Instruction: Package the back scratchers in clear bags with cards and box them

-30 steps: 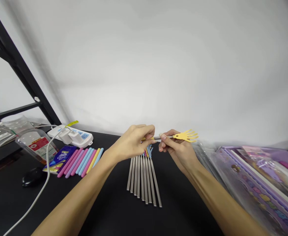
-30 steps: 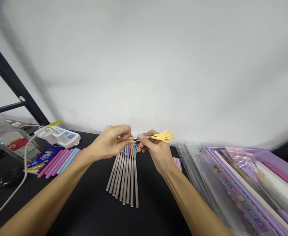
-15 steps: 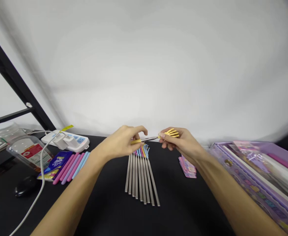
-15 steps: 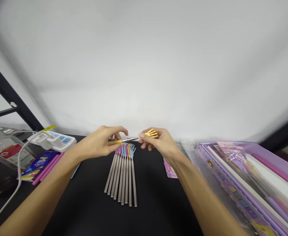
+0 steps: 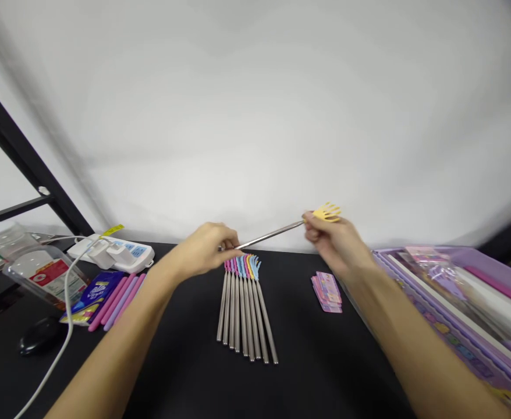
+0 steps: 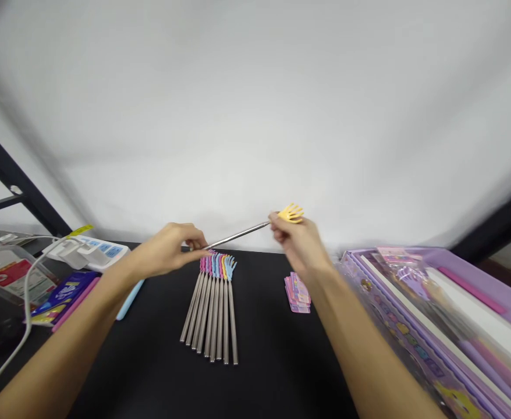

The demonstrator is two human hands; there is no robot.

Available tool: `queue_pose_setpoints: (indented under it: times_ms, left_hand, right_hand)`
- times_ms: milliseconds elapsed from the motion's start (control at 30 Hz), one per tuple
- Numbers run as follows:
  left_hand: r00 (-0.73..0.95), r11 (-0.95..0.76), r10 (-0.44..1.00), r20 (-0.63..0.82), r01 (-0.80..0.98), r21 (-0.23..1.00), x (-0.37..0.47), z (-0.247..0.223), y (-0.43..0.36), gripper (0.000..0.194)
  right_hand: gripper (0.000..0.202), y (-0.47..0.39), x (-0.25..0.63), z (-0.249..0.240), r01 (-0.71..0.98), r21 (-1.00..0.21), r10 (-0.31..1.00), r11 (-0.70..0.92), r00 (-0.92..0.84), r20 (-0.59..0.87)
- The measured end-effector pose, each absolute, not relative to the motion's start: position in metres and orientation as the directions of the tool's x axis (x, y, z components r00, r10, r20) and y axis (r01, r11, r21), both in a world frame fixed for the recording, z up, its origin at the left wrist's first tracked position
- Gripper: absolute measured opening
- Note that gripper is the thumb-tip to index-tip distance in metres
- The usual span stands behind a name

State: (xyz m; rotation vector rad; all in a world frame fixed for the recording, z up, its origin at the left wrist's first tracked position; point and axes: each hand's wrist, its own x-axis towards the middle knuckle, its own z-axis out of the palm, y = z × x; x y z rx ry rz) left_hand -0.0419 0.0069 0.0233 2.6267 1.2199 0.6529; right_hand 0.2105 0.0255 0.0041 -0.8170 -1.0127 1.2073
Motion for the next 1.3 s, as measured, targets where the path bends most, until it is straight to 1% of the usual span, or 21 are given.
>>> queue_pose_setpoints:
  times_ms: [33,67,133,200,267,333,433,500,667,767,833,900,1000,1067,1133,1167,1267,1300]
  left_hand:
    - [0.561,-0.63,0.776,0.287,0.7,0.335,-0.046,0.025,0.008,0.015]
    - [0.559,-0.622,0.783,0.274,0.714,0.321,-0.048,0.027,0.009,0.014]
    - [0.565,-0.633,0.772,0.293,0.729,0.261,-0.047,0.028,0.008,0.014]
    - [0.572,-0.651,0.75,0.332,0.727,0.218,-0.041,0.027,0.006,0.013]
    - [0.577,-0.661,0.74,0.347,0.72,0.212,-0.035,0.024,0.005,0.012]
    - [0.584,-0.661,0.744,0.325,0.715,0.226,-0.035,0.021,0.006,0.011]
    - [0.58,-0.637,0.771,0.264,0.719,0.28,-0.044,0.018,0.011,0.011]
    - [0.565,-0.619,0.785,0.256,0.729,0.291,-0.05,0.017,0.014,0.012]
    - [0.547,-0.66,0.734,0.403,0.714,0.232,-0.032,0.012,0.01,0.023]
    - [0.569,-0.684,0.701,0.431,0.708,0.177,-0.015,0.01,0.007,0.026]
    - [0.578,-0.686,0.704,0.412,0.705,0.183,-0.012,0.012,0.006,0.027]
    - [0.583,-0.677,0.725,0.367,0.703,0.22,-0.017,0.019,0.006,0.026]
    - [0.582,-0.644,0.764,0.276,0.711,0.282,-0.037,0.032,0.007,0.024]
    - [0.585,-0.609,0.791,0.18,0.722,0.329,-0.051,0.039,0.007,0.023]
    - [0.578,-0.588,0.804,0.139,0.741,0.324,-0.057,0.042,0.007,0.02]
    - [0.565,-0.587,0.808,0.165,0.75,0.304,-0.056,0.042,0.007,0.019]
    - [0.515,-0.612,0.776,0.365,0.753,0.24,-0.038,0.036,0.006,0.023]
    - [0.513,-0.628,0.755,0.409,0.745,0.225,-0.03,0.033,0.006,0.025]
  right_hand:
    - [0.031,0.028,0.213,0.004,-0.412,-0.885,0.976,0.215,0.125,0.179]
    - [0.03,0.03,0.214,0.002,-0.461,-0.857,0.972,0.23,0.156,0.177]
    - [0.027,0.032,0.211,-0.003,-0.501,-0.845,0.982,0.188,0.096,0.161]
    - [0.024,0.031,0.204,-0.01,-0.487,-0.864,0.988,0.129,-0.009,0.153]
    - [0.023,0.029,0.197,-0.017,-0.458,-0.881,0.985,0.115,-0.065,0.163]
    - [0.024,0.028,0.194,-0.02,-0.437,-0.89,0.983,0.13,-0.063,0.174]
    - [0.029,0.029,0.196,-0.019,-0.395,-0.908,0.985,0.143,-0.027,0.167]
    - [0.03,0.029,0.198,-0.017,-0.385,-0.909,0.985,0.16,-0.004,0.175]
    - [0.031,0.022,0.186,-0.015,-0.414,-0.895,0.985,0.166,0.017,0.175]
    - [0.032,0.018,0.18,-0.016,-0.404,-0.899,0.984,0.169,0.011,0.18]
    - [0.03,0.018,0.18,-0.015,-0.376,-0.908,0.981,0.187,0.021,0.194]
    - [0.028,0.021,0.184,-0.014,-0.362,-0.911,0.979,0.197,0.034,0.199]
    - [0.029,0.029,0.196,-0.01,-0.407,-0.883,0.972,0.233,0.111,0.205]
    - [0.031,0.035,0.202,-0.007,-0.437,-0.862,0.965,0.257,0.166,0.203]
    - [0.032,0.037,0.202,-0.005,-0.465,-0.848,0.965,0.255,0.177,0.193]
    - [0.032,0.037,0.2,-0.005,-0.479,-0.842,0.967,0.249,0.171,0.189]
    - [0.032,0.032,0.185,-0.007,-0.517,-0.829,0.977,0.214,0.122,0.177]
    - [0.031,0.03,0.18,-0.008,-0.524,-0.828,0.98,0.2,0.1,0.174]
